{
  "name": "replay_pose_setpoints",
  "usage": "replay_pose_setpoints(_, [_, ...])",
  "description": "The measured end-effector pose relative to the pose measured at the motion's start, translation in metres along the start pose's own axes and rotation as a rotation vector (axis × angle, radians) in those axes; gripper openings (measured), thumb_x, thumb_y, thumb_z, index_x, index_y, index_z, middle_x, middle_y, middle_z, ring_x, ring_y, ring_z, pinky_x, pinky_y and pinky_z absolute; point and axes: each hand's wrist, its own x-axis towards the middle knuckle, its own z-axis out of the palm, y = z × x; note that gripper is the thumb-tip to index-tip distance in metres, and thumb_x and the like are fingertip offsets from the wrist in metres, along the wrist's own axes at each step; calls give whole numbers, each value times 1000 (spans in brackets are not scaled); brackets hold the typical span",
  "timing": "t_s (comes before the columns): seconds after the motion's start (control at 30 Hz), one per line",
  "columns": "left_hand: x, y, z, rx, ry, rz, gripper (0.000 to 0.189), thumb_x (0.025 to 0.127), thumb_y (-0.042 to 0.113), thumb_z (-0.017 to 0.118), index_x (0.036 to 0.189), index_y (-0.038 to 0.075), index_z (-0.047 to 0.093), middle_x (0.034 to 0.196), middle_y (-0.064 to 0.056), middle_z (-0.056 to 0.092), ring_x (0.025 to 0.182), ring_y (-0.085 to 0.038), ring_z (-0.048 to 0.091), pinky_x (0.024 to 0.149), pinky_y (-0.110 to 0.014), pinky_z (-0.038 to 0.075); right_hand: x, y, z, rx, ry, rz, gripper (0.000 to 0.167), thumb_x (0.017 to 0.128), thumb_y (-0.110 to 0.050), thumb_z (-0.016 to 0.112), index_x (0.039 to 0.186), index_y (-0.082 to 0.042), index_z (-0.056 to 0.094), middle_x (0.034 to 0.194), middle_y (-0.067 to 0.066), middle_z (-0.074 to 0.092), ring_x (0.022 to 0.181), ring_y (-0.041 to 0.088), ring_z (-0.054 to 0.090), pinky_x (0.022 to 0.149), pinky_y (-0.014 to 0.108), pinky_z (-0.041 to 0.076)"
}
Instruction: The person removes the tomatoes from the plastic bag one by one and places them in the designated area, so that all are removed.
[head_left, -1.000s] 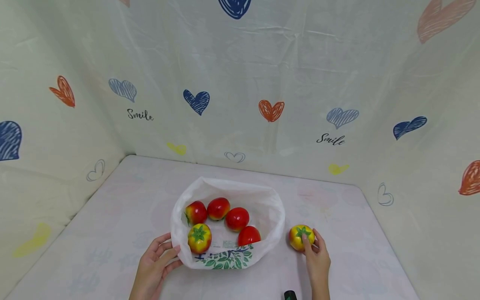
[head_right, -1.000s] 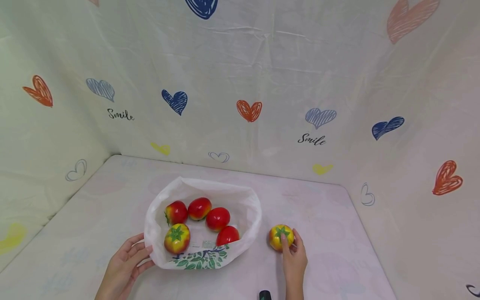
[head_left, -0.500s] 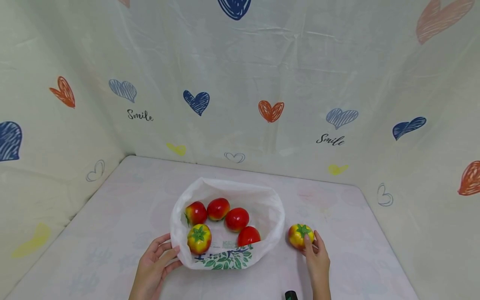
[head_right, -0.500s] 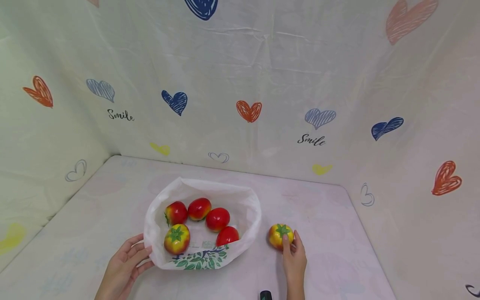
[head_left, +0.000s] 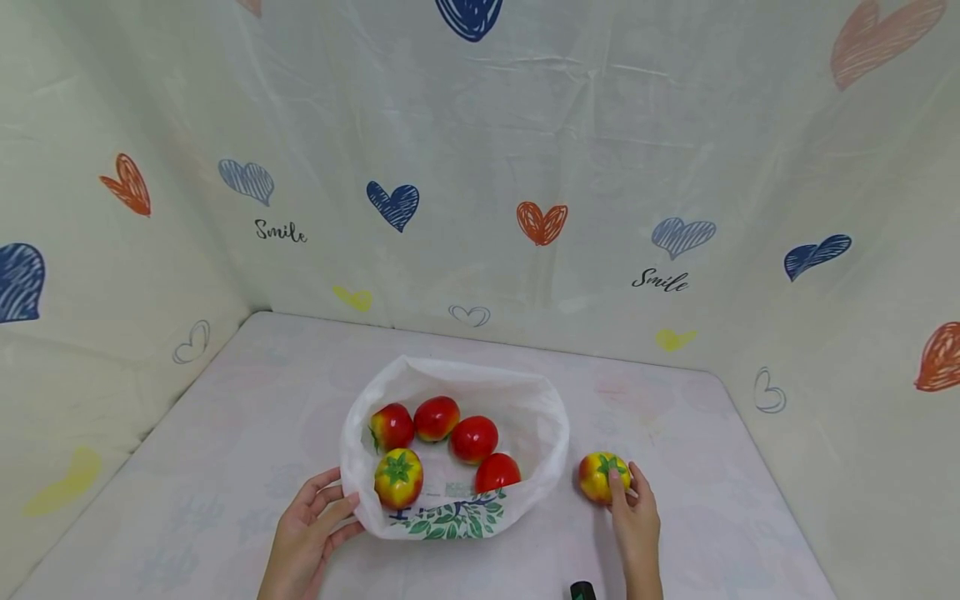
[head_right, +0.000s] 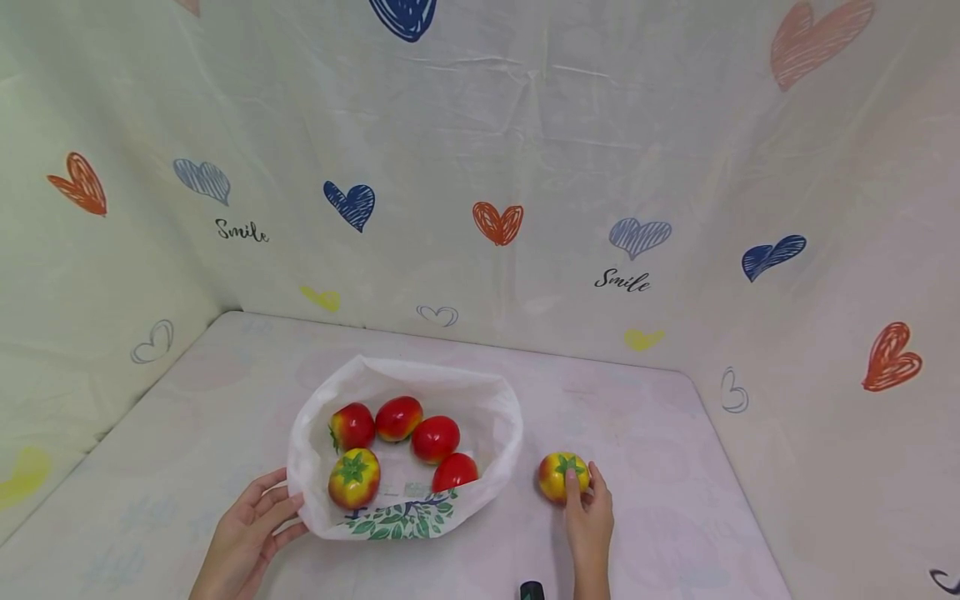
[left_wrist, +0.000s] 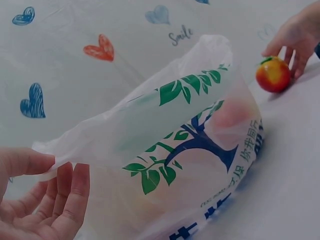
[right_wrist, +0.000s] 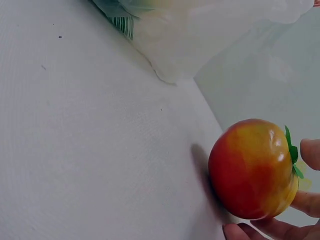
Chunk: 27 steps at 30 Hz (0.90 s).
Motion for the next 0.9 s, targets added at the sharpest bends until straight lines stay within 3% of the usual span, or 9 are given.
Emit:
replay_pose_setpoints(0.3, [0, 1, 0, 6, 4, -8, 67, 86, 22, 66, 140, 6, 29, 114, -10, 53, 89, -17, 62, 79, -31, 56, -2, -3, -3, -16, 22, -3, 69, 96, -50, 33, 144, -1, 26, 135, 30, 33, 116, 44, 40, 97, 54, 43])
replay_pose_setpoints(0.9, [1, 0, 0, 1, -16, -5, 66, 88, 22, 64, 141, 7, 28, 114, -7, 53, 90, -15, 62, 80, -30, 56, -10, -14, -13, 3, 137, -175, 50, 97, -32, 46, 132, 3, 43, 131, 29, 43, 118, 45, 42, 102, 57, 35])
